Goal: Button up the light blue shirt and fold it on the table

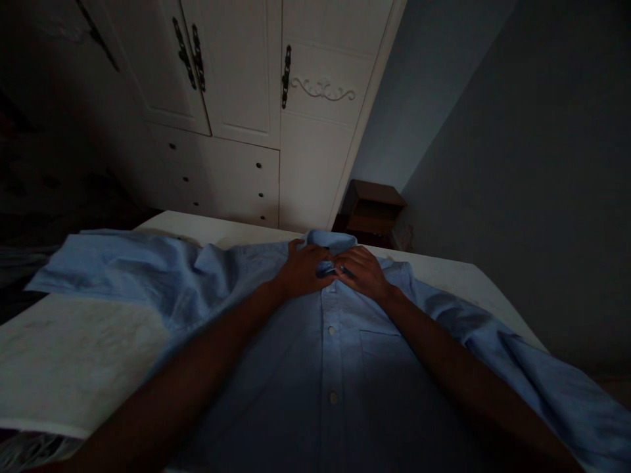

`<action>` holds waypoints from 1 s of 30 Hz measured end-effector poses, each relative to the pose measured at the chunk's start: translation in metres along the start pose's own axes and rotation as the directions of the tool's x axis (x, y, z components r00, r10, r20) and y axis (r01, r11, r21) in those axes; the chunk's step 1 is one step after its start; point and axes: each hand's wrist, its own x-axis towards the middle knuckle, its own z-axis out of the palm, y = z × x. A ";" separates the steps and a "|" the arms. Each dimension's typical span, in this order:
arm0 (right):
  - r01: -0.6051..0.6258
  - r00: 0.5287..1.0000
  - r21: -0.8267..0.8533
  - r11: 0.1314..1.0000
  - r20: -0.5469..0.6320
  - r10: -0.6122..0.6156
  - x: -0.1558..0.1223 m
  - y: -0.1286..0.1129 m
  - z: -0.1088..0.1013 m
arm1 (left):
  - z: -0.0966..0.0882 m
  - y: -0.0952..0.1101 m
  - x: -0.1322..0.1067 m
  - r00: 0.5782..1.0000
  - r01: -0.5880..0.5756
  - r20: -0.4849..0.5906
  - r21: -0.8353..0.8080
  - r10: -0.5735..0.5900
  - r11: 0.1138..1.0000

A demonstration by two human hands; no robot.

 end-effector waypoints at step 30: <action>-0.157 0.984 0.170 0.973 0.114 0.138 0.000 0.006 0.001 | 0.007 0.011 -0.004 0.996 0.089 0.010 0.159 -0.092 0.983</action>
